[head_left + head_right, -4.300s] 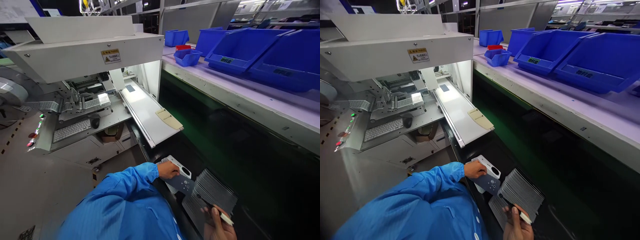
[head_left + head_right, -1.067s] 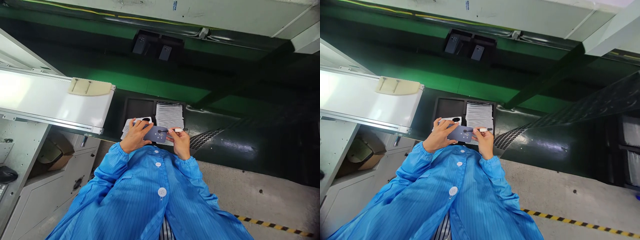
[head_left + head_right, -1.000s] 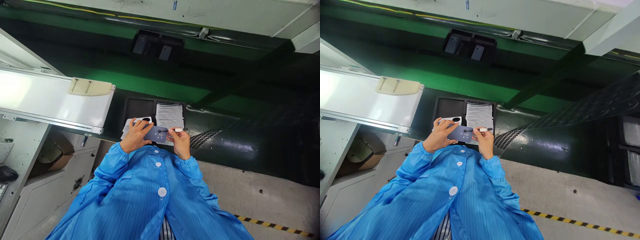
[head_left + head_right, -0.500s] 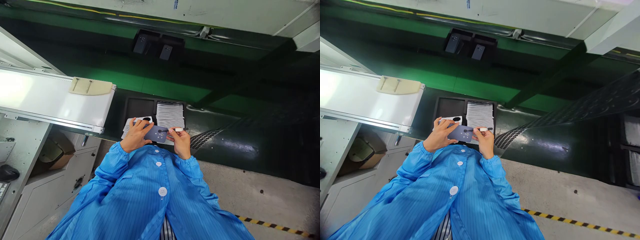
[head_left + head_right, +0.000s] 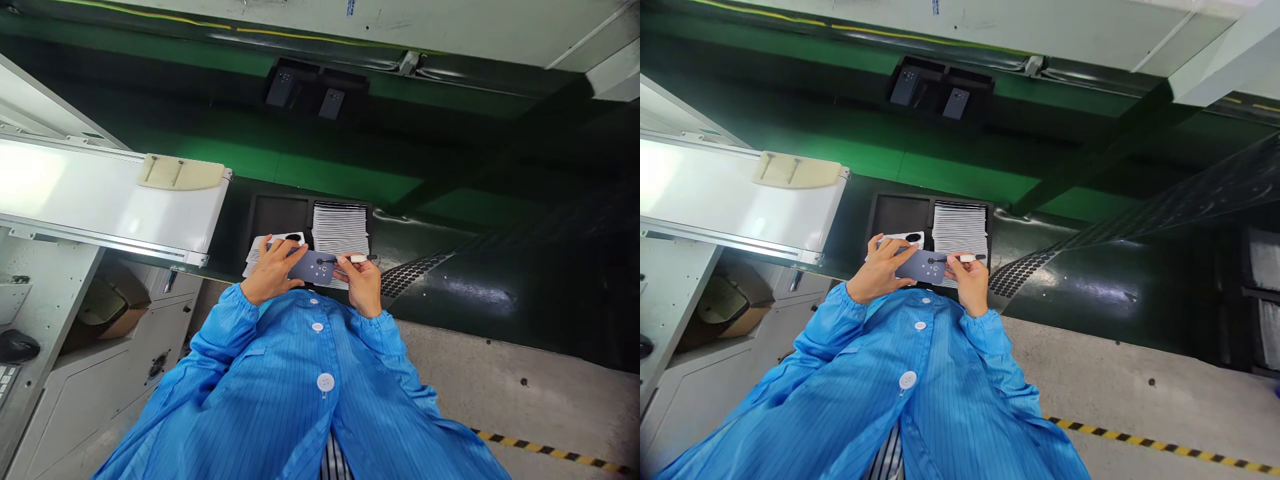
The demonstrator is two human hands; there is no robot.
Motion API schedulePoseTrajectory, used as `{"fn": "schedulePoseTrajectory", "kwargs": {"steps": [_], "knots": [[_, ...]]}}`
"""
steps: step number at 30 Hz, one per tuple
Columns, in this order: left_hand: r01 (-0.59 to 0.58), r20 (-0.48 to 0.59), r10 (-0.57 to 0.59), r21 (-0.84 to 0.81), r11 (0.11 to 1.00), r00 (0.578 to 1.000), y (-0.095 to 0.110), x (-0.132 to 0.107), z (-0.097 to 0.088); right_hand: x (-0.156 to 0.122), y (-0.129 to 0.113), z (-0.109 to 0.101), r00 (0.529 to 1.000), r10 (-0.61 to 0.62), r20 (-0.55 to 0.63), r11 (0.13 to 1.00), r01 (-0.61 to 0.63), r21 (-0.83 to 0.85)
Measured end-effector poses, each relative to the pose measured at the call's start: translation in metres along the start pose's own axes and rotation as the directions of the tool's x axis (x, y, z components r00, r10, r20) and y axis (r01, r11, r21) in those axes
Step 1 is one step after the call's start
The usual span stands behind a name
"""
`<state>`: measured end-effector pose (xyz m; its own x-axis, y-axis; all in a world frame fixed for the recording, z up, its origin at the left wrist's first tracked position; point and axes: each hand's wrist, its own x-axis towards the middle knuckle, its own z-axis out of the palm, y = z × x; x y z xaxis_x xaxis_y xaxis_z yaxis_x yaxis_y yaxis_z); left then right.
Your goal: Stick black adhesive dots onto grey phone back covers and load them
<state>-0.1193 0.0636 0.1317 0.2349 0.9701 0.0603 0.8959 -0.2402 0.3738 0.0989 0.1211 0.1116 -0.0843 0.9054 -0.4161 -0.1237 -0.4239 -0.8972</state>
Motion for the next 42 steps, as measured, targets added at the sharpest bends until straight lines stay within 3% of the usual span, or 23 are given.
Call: {"fn": "schedulePoseTrajectory", "kwargs": {"steps": [42], "knots": [[0.014,0.019,-0.014,0.016,1.0,1.0,0.0026,-0.0002,-0.0015,0.0006,0.0029,-0.0012,1.0,0.009,0.021,1.0,-0.009,0.023]]}}
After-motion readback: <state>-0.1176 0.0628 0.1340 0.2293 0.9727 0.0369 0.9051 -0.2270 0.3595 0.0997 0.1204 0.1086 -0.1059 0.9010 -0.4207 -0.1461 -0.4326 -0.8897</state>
